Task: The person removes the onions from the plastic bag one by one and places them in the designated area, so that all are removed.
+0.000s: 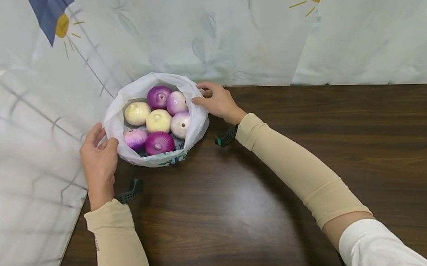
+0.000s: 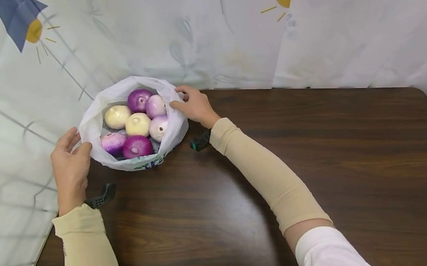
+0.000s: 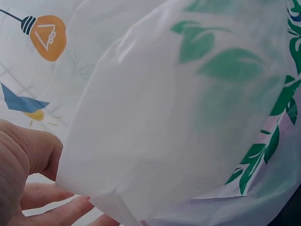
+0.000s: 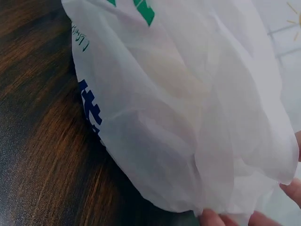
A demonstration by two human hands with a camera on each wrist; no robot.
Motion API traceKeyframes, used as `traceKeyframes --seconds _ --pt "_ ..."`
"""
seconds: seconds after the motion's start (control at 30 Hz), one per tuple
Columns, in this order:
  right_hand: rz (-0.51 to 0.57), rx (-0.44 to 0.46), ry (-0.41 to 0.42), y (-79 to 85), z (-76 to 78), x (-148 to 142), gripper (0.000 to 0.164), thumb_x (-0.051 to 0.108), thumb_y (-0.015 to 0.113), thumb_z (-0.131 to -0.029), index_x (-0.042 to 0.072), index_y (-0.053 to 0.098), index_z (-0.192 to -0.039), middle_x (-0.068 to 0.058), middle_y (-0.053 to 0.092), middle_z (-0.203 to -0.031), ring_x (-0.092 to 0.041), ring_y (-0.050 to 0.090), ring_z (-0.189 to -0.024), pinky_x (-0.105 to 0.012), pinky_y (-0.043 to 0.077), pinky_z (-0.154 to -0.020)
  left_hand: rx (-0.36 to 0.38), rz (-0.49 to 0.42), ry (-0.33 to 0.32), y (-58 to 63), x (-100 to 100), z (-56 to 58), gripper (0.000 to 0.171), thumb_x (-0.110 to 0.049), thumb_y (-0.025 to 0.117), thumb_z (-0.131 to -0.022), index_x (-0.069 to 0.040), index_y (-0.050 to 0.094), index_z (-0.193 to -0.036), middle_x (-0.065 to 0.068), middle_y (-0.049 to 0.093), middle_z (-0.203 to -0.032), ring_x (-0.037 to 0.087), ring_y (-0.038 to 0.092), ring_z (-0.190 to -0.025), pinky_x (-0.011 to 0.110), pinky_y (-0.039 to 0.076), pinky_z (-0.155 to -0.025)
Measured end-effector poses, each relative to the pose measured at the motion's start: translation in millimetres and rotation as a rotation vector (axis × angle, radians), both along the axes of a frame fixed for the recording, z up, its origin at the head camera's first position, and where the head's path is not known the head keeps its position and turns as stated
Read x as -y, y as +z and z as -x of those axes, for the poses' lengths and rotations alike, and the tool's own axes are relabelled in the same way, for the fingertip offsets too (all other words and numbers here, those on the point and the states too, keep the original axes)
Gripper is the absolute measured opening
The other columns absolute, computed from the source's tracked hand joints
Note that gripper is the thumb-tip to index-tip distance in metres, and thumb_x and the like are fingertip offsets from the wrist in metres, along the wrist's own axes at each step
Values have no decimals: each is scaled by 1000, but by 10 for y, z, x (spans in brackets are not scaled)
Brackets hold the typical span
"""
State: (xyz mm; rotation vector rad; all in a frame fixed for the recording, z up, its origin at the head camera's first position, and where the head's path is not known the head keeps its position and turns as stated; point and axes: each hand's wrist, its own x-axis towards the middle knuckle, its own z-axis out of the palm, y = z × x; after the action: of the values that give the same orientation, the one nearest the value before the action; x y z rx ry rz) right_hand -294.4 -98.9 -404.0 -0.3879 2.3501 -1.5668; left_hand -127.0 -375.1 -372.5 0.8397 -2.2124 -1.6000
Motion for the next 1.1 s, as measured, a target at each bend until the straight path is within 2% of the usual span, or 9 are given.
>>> traceKeyframes --seconds 0.13,0.27,0.37,0.5,0.6,0.87,1.1 --pt "135 83 37 -39 10 -28 51 21 67 -98 20 55 -148 -17 66 -136 -28 68 -120 -43 61 -94 -3 -25 -13 -7 13 -10 64 -12 49 -96 -22 42 -159 11 46 -161 18 55 -137 21 49 -104" --pt "265 159 41 -61 6 -79 50 6 60 -98 16 55 -147 -22 69 -130 -27 70 -108 -36 61 -83 -36 -69 -36 -18 21 -9 63 -8 47 -95 -21 46 -157 17 46 -160 11 60 -112 11 50 -78" --pt "329 199 6 -81 5 -133 50 -1 57 -96 14 58 -145 -24 70 -125 -20 68 -100 -30 59 -76 -84 -127 -60 -28 23 -1 63 -4 46 -95 -17 47 -156 21 45 -160 7 58 -99 8 51 -68" --pt "397 244 -40 -97 21 -210 50 -3 56 -95 12 61 -142 -20 72 -117 -16 67 -93 -27 58 -72 -134 -207 -95 -34 35 24 64 0 44 -94 -13 45 -157 25 42 -160 6 60 -99 10 55 -66" --pt "425 261 -60 -91 39 -271 48 -2 56 -97 13 62 -142 -16 72 -114 -17 67 -93 -28 59 -73 -137 -218 -133 -24 45 52 64 0 43 -95 -14 43 -158 24 42 -161 7 62 -100 13 57 -65" --pt "438 263 -77 -110 54 -435 47 0 55 -98 17 63 -141 -16 70 -121 -19 68 -95 -29 61 -74 -126 -248 -228 -59 47 130 64 -3 44 -99 -14 36 -161 19 37 -166 14 55 -120 13 57 -72" --pt "444 240 -126 -167 51 -635 49 0 54 -97 18 63 -141 -16 69 -125 -19 68 -98 -27 62 -74 -91 -199 -303 -87 33 189 66 -2 43 -98 -15 33 -163 21 32 -168 17 54 -123 12 56 -73"
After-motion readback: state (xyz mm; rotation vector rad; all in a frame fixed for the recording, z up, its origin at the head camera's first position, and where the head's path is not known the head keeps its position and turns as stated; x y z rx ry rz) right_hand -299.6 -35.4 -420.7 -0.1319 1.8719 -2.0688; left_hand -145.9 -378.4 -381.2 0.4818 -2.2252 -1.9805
